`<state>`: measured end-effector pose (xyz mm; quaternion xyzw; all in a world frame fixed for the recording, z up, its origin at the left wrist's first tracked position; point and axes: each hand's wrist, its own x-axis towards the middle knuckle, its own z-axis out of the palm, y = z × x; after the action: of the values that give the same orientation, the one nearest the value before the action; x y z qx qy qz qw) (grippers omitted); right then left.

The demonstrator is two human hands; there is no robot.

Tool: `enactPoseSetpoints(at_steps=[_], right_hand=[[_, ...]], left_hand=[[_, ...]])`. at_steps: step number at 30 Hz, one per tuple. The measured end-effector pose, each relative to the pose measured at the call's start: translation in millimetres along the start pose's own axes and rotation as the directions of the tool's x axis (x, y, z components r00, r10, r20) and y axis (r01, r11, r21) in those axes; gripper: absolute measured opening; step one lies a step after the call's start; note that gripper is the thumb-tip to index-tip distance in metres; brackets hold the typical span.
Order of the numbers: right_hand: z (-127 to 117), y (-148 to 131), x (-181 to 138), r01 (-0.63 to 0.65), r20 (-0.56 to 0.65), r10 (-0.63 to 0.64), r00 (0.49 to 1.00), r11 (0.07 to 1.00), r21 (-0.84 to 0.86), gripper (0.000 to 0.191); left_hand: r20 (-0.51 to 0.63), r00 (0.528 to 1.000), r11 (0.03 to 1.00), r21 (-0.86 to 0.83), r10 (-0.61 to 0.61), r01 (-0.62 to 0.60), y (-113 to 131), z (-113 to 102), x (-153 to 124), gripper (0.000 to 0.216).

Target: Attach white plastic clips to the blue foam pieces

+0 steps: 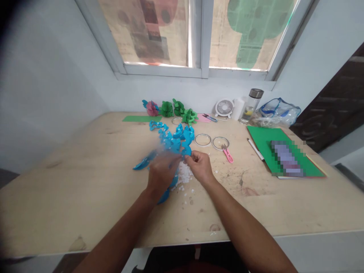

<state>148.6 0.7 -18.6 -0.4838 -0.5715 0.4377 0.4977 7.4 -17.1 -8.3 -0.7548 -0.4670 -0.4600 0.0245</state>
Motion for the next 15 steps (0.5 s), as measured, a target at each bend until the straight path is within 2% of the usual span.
enactPoseSetpoints(at_steps=[3,9,15], right_hand=[[1.0,-1.2,-1.7,0.045,-0.008,-0.046,0.999,0.997,-0.063,0.026],[1.4,-3.7,-3.7,0.124,-0.010,-0.128,0.992,0.971,-0.203,0.030],[1.2,-3.8,-4.2,0.144,0.002,-0.148,0.989,0.957,-0.253,0.030]], left_hand=[[0.007,1.000,1.000,0.000,-0.013,0.013,-0.7,0.8,-0.4,0.019],[0.065,0.992,0.993,-0.039,-0.112,0.114,-0.9,-0.1,0.6,0.019],[0.081,0.989,0.990,-0.063,-0.125,0.130,-1.5,-1.1,2.0,0.020]])
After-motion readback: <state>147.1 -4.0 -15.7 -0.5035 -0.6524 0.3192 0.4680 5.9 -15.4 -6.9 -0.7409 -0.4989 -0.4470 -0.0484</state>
